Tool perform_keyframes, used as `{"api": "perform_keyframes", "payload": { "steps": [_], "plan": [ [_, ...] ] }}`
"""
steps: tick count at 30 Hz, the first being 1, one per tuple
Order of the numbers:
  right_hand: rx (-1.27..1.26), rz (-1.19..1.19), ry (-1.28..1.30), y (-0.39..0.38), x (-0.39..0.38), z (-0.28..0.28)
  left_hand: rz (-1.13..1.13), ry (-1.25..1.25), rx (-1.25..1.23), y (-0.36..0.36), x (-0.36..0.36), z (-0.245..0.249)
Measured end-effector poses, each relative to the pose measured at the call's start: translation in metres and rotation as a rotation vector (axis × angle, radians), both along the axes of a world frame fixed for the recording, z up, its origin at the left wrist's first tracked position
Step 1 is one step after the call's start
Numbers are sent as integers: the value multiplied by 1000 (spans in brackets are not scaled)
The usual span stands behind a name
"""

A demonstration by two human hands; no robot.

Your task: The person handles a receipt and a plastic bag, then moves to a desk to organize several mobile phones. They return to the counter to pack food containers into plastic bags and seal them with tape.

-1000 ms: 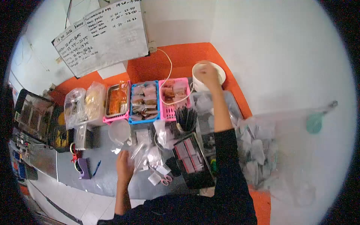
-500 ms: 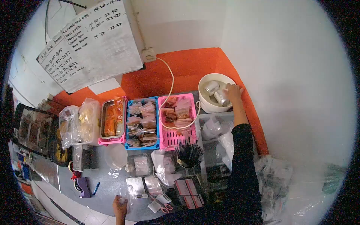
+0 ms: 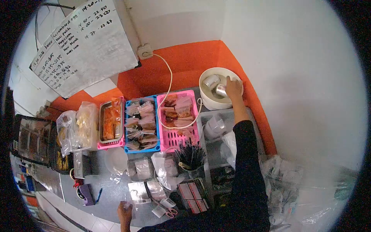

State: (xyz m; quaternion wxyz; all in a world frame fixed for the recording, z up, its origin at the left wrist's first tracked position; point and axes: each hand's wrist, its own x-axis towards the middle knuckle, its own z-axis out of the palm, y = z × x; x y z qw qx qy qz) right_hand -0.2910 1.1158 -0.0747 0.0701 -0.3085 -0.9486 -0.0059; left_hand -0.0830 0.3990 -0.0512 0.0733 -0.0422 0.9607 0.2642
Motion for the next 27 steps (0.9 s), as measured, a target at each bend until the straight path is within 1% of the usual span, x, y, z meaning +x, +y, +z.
{"api": "perform_keyframes", "payload": {
  "steps": [4, 6, 7, 9, 10, 12, 13, 15, 16, 18, 19, 21, 22, 23, 25, 26, 27],
  "plan": [
    [24, 37, -74, -18, 8, 20, 25, -59, 16, -11, 5, -7],
    [-5, 142, -232, -17, 12, 17, 15, -43, 2, -13, 10, -11],
    [-6, 143, -238, -17, 12, 11, -2, -25, -15, -13, 12, -12],
    [-63, 40, -83, -15, 7, 3, -4, -27, -13, -19, 15, -24],
    [-62, 39, -84, -18, 11, 4, -4, -25, -12, -20, 16, -26],
    [100, 95, -64, -24, 17, 8, 1, -36, -13, -21, 17, -30],
    [102, 97, -62, -21, 16, 8, 8, -48, -18, -21, 18, -30],
    [54, 96, -171, -17, 14, 6, 1, -41, -14, -23, 20, -32],
    [55, 99, -168, -19, 17, 11, -8, -32, -12, -24, 20, -33],
    [-168, 74, 82, -27, 24, 28, 38, -48, -4, -18, 21, -25],
    [-168, 79, 82, -22, 23, 28, 80, -70, 2, -15, 22, -20],
    [-571, 63, 577, -6, 25, 24, 55, -76, -44, -13, 22, -15],
    [-575, 37, 654, -8, 27, 31, 24, -83, -91, -12, 22, -13],
    [-574, 35, 652, -11, 26, 38, 22, -86, -90, -11, 22, -10],
    [-1163, 12, 1164, -17, 21, 51, -42, -26, -117, -6, 22, -7],
    [-1396, 2, 1329, -19, 18, 59, -43, -25, -115, -5, 22, -8],
    [-1395, 5, 1329, -19, 16, 68, -35, -52, -74, -5, 21, -9]
  ]
}}
